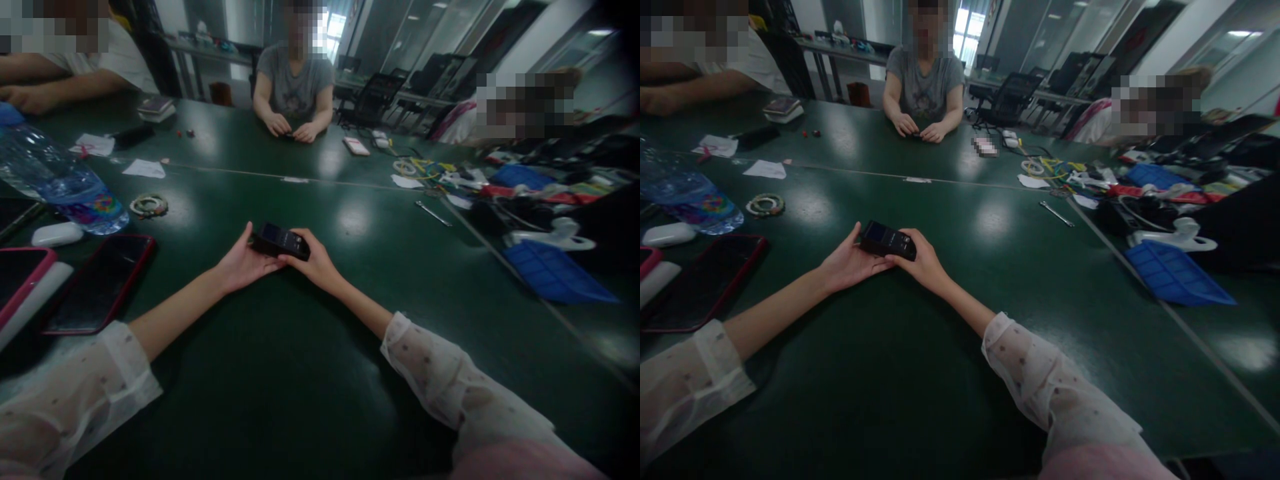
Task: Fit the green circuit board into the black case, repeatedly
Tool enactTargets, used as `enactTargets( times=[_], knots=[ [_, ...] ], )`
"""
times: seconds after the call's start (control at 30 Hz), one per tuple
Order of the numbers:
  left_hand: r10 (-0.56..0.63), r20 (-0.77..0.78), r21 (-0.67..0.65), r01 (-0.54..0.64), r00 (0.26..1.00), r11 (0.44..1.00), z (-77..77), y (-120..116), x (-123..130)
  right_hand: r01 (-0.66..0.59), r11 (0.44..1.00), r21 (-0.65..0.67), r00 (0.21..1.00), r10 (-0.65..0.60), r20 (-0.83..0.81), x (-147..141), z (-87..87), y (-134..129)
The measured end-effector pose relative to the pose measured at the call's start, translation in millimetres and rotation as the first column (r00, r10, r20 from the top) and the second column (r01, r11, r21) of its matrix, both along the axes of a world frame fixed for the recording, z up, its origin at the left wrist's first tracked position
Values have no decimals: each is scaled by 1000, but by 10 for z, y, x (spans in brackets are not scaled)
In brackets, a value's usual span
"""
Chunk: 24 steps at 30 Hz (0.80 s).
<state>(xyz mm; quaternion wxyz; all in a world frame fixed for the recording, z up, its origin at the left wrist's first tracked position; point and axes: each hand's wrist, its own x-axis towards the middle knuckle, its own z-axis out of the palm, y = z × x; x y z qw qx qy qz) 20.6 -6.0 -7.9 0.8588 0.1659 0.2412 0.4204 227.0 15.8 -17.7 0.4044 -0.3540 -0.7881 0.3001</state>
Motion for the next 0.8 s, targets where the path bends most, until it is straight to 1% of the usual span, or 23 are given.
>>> enactTargets(
  times=[0.2,0.3,0.43,0.53,0.63,0.8],
  knots=[
    [-6,17,-15,6,1000,1000,-50,29,-15,62,998,-9,997,-63,-40,-1,-2,-2],
    [-11,19,-30,12,1000,999,-41,26,-9,70,997,-13,995,-71,-66,1,25,-23],
    [7,-18,-34,-7,1000,999,-30,23,1,93,995,18,991,-91,-99,3,80,-70],
    [12,-7,-30,-13,1000,999,-45,37,-8,155,987,46,982,-148,-120,4,98,-102],
    [-7,26,-33,8,1000,999,-61,51,-24,233,970,71,963,-220,-152,11,89,-118],
    [-14,32,-34,15,999,999,-63,58,-27,402,910,106,906,-378,-191,63,111,-66]
  ],
)
